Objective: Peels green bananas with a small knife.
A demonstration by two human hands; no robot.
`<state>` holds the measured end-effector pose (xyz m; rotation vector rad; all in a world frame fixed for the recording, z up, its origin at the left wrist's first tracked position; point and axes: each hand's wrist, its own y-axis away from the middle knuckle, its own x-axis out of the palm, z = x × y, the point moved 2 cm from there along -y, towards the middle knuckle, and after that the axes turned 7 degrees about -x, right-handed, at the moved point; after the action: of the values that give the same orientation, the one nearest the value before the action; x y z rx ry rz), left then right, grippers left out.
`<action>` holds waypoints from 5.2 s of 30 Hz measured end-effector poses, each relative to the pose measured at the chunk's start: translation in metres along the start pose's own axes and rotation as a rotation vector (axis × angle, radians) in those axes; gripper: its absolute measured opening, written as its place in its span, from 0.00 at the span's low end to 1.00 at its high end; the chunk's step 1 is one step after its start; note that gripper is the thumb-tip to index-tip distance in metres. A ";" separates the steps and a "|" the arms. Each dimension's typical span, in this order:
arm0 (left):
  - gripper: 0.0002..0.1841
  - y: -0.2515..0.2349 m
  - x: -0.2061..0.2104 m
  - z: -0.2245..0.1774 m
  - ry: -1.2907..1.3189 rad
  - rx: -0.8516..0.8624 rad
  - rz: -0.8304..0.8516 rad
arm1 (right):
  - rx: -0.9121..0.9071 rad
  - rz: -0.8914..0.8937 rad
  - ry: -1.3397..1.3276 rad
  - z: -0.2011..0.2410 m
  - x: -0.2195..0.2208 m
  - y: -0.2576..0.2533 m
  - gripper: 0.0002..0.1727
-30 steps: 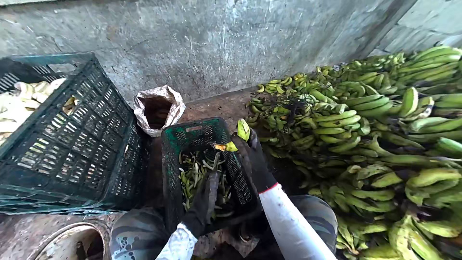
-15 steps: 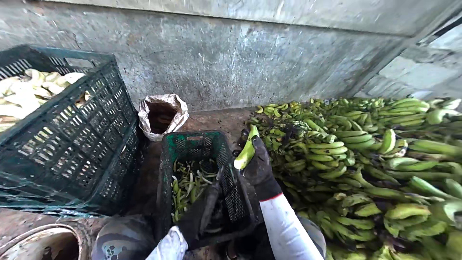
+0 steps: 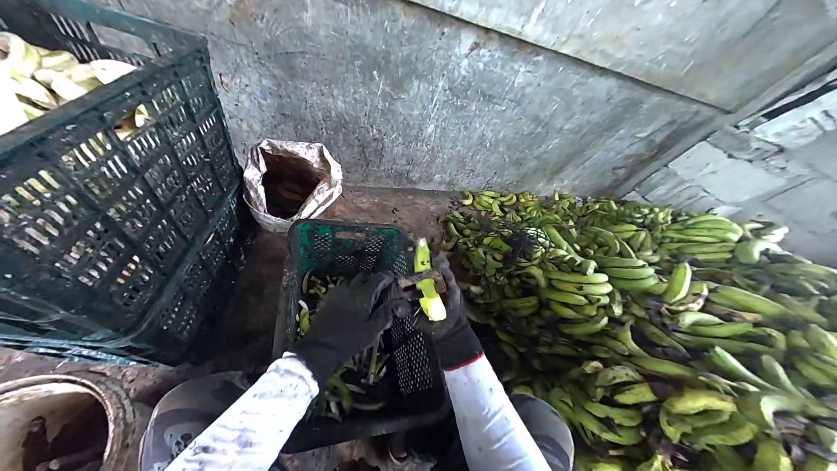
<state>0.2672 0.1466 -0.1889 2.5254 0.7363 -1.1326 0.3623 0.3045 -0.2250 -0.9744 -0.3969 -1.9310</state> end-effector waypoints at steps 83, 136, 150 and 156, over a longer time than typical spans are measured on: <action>0.25 -0.013 0.013 0.043 0.178 -0.108 -0.151 | -0.010 0.010 1.317 0.009 0.027 0.018 0.21; 0.32 0.002 0.028 0.035 0.010 0.054 -0.091 | 0.163 -0.007 0.071 0.005 -0.033 0.001 0.26; 0.23 -0.012 0.034 0.040 0.203 -0.327 -0.075 | 0.086 0.080 0.095 -0.022 -0.029 0.011 0.18; 0.23 -0.007 0.010 0.057 0.253 -0.321 -0.095 | 0.121 -0.017 -0.024 -0.010 -0.040 0.005 0.23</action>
<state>0.2342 0.1313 -0.2341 2.3987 1.0217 -0.6606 0.3725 0.3186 -0.2624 -0.9190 -0.5312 -1.8889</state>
